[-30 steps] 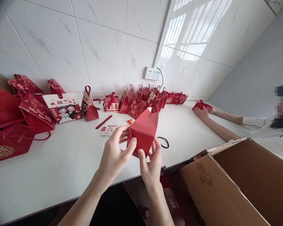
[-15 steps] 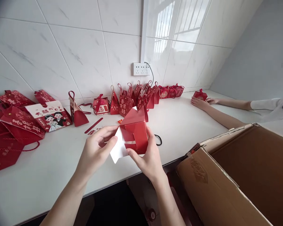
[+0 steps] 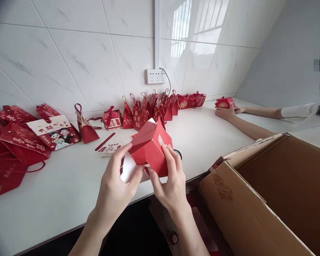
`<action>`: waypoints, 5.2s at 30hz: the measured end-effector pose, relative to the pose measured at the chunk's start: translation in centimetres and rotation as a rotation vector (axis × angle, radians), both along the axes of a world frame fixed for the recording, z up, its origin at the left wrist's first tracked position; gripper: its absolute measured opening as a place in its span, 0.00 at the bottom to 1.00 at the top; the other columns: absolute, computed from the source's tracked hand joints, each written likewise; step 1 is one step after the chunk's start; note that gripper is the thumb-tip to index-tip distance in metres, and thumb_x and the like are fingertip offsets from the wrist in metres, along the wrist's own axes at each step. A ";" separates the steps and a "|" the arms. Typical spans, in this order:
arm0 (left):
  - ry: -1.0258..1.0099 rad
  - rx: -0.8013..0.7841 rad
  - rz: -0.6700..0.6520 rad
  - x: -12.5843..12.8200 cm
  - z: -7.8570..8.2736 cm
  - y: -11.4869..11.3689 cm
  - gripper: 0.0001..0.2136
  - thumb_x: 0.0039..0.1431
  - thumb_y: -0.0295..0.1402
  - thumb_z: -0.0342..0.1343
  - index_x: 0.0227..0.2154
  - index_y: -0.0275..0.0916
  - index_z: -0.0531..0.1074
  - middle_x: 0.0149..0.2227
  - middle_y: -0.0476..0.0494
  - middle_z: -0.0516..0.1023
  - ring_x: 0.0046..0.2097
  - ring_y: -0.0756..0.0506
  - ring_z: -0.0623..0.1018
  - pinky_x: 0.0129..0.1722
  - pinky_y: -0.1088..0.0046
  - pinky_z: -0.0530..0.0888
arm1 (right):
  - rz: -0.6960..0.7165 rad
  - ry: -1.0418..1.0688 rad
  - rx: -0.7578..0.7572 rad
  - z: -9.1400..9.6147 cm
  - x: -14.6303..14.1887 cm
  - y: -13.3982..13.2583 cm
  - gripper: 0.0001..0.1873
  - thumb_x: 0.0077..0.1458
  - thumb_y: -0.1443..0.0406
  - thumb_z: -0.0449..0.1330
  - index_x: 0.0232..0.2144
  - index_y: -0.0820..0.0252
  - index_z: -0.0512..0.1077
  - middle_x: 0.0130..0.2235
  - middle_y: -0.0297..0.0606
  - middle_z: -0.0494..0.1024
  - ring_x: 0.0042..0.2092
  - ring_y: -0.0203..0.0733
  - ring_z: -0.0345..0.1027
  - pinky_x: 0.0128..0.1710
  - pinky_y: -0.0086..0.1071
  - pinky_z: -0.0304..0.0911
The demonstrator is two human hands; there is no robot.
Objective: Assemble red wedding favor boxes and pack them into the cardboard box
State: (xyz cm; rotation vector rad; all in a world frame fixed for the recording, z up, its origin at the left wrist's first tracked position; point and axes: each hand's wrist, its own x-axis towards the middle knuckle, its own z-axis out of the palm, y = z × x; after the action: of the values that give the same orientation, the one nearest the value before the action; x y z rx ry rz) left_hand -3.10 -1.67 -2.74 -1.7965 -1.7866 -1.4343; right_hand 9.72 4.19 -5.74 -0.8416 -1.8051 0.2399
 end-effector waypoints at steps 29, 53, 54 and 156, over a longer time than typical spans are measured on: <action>0.113 -0.083 -0.080 -4.2 1.9 -5.5 0.31 0.55 0.25 0.54 0.61 0.47 0.52 0.63 0.38 0.56 0.59 0.37 0.67 0.54 0.54 0.72 | 0.326 -0.151 0.114 3.8 -0.7 -1.1 0.29 0.53 0.68 0.59 0.56 0.60 0.58 0.59 0.52 0.57 0.62 0.52 0.55 0.59 0.50 0.60; 0.064 0.069 0.386 -3.3 1.0 -5.0 0.09 0.62 0.26 0.49 0.41 0.36 0.73 0.28 0.50 0.78 0.19 0.58 0.70 0.22 0.84 0.66 | 0.440 -0.072 0.124 2.1 -2.3 -2.8 0.41 0.51 0.53 0.64 0.62 0.48 0.50 0.66 0.48 0.41 0.66 0.61 0.42 0.59 0.58 0.55; 0.024 0.059 0.376 -3.1 0.9 -5.2 0.10 0.62 0.26 0.49 0.42 0.36 0.73 0.30 0.49 0.79 0.20 0.57 0.72 0.22 0.84 0.67 | 0.431 -0.066 0.142 1.9 -2.5 -3.0 0.42 0.50 0.52 0.64 0.62 0.49 0.50 0.66 0.47 0.38 0.67 0.62 0.39 0.60 0.60 0.53; -0.560 -0.229 -0.308 -8.2 0.1 -0.9 0.17 0.54 0.39 0.56 0.47 0.43 0.71 0.20 0.55 0.60 0.24 0.52 0.61 0.28 0.75 0.62 | 0.837 0.411 -0.558 2.1 -1.9 3.6 0.19 0.52 0.58 0.63 0.44 0.48 0.61 0.49 0.38 0.69 0.50 0.43 0.66 0.47 0.40 0.68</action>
State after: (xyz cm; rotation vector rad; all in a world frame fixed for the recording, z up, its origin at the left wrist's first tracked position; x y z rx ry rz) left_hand -11.27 -2.53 -2.63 -1.9871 -2.0604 -2.0965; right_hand 7.83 7.82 -3.61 -0.3024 -1.6100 1.3962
